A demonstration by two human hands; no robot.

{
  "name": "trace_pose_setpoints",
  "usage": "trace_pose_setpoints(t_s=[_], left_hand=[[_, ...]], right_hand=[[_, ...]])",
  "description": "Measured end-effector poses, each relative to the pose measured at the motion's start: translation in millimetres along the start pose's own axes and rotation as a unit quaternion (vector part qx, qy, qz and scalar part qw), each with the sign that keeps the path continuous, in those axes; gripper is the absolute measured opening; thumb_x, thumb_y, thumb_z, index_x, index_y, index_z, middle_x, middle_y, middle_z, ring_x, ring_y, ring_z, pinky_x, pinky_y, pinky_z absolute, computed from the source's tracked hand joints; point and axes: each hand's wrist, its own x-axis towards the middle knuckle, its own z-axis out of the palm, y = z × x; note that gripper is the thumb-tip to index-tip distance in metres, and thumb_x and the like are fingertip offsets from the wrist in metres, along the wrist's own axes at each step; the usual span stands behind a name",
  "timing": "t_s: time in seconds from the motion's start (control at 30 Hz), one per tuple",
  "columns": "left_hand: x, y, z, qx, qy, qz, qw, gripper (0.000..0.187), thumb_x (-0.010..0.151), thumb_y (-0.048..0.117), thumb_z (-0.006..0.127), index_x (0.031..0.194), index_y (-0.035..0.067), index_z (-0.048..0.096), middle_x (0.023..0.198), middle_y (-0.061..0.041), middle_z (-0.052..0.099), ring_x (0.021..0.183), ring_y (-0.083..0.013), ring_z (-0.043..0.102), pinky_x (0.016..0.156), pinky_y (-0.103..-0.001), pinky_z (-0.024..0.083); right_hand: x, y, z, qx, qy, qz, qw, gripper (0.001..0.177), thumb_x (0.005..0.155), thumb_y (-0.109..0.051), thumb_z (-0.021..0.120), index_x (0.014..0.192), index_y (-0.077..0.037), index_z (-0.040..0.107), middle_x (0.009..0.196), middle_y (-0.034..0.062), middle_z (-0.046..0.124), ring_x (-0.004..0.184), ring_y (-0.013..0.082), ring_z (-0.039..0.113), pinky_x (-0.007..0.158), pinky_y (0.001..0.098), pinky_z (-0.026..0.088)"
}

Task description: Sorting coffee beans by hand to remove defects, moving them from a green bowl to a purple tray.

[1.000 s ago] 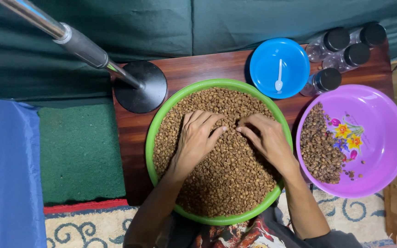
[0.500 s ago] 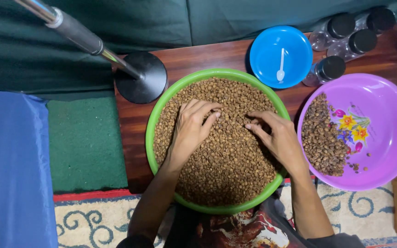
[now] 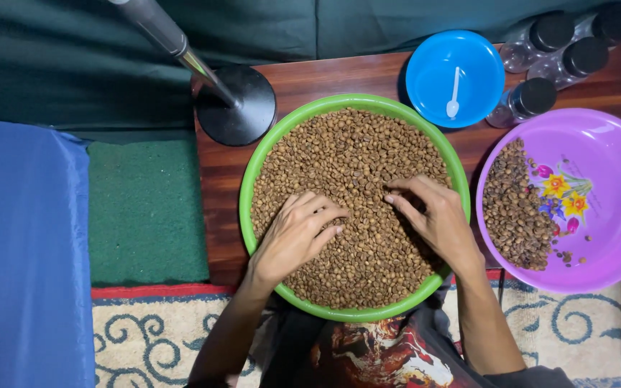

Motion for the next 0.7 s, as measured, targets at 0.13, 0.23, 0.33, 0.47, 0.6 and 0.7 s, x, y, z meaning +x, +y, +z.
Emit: trace_pose_setpoints(t_s=[0.13, 0.23, 0.33, 0.47, 0.6, 0.7], left_hand=[[0.3, -12.0, 14.5, 0.019, 0.003, 0.014, 1.000, 0.020, 0.102, 0.020, 0.060, 0.112, 0.011, 0.076, 0.098, -0.009, 0.071, 0.097, -0.0229, 0.065, 0.088, -0.041, 0.049], [-1.3, -20.1, 22.2, 0.014, 0.015, 0.027, 0.999, 0.020, 0.102, 0.023, 0.060, 0.108, 0.012, 0.076, 0.098, -0.008, 0.071, 0.095, -0.0223, 0.065, 0.086, -0.040, 0.049], [-3.9, -19.8, 23.1, 0.027, 0.023, 0.040, 0.999, 0.018, 0.101, 0.022, 0.062, 0.107, 0.013, 0.076, 0.101, -0.007, 0.069, 0.097, -0.0223, 0.064, 0.088, -0.041, 0.048], [-5.2, -21.0, 27.2, 0.021, 0.028, 0.034, 0.999, 0.018, 0.102, 0.021, 0.060, 0.107, 0.014, 0.076, 0.101, -0.006, 0.068, 0.096, -0.0212, 0.063, 0.087, -0.040, 0.048], [-2.5, -21.7, 32.9, -0.007, 0.077, 0.048, 0.996, 0.014, 0.099, 0.018, 0.063, 0.104, 0.014, 0.076, 0.098, -0.007, 0.067, 0.095, -0.0243, 0.063, 0.086, -0.040, 0.048], [0.1, -15.6, 30.4, -0.042, 0.108, 0.052, 0.992, 0.013, 0.098, 0.016, 0.065, 0.104, 0.015, 0.077, 0.097, -0.006, 0.067, 0.096, -0.0243, 0.064, 0.086, -0.040, 0.049]], right_hand=[[-5.5, -0.2, -0.9, 0.002, -0.002, 0.005, 1.000, 0.018, 0.096, -0.018, 0.074, 0.112, -0.010, 0.074, 0.092, 0.0130, 0.075, 0.088, 0.0337, 0.074, 0.078, 0.0452, 0.058], [-8.8, -6.2, -3.6, -0.001, 0.006, 0.007, 1.000, 0.018, 0.095, -0.018, 0.075, 0.110, -0.010, 0.074, 0.091, 0.0135, 0.075, 0.090, 0.0352, 0.074, 0.079, 0.0462, 0.058], [-13.2, -0.3, -4.4, 0.003, 0.010, 0.011, 1.000, 0.016, 0.095, -0.018, 0.075, 0.110, -0.011, 0.075, 0.091, 0.0114, 0.075, 0.090, 0.0335, 0.075, 0.080, 0.0446, 0.058], [-16.9, 1.4, -6.0, 0.005, 0.012, 0.008, 1.000, 0.015, 0.094, -0.017, 0.075, 0.108, -0.011, 0.075, 0.090, 0.0111, 0.076, 0.089, 0.0331, 0.075, 0.079, 0.0442, 0.058], [-19.7, 0.4, -8.5, 0.012, 0.024, 0.011, 1.000, 0.016, 0.093, -0.017, 0.077, 0.108, -0.012, 0.076, 0.090, 0.0093, 0.077, 0.088, 0.0311, 0.075, 0.079, 0.0424, 0.059], [-23.0, 1.2, -9.8, 0.031, 0.035, 0.009, 0.999, 0.017, 0.091, -0.016, 0.078, 0.107, -0.013, 0.077, 0.090, 0.0083, 0.077, 0.085, 0.0293, 0.075, 0.077, 0.0408, 0.059]])
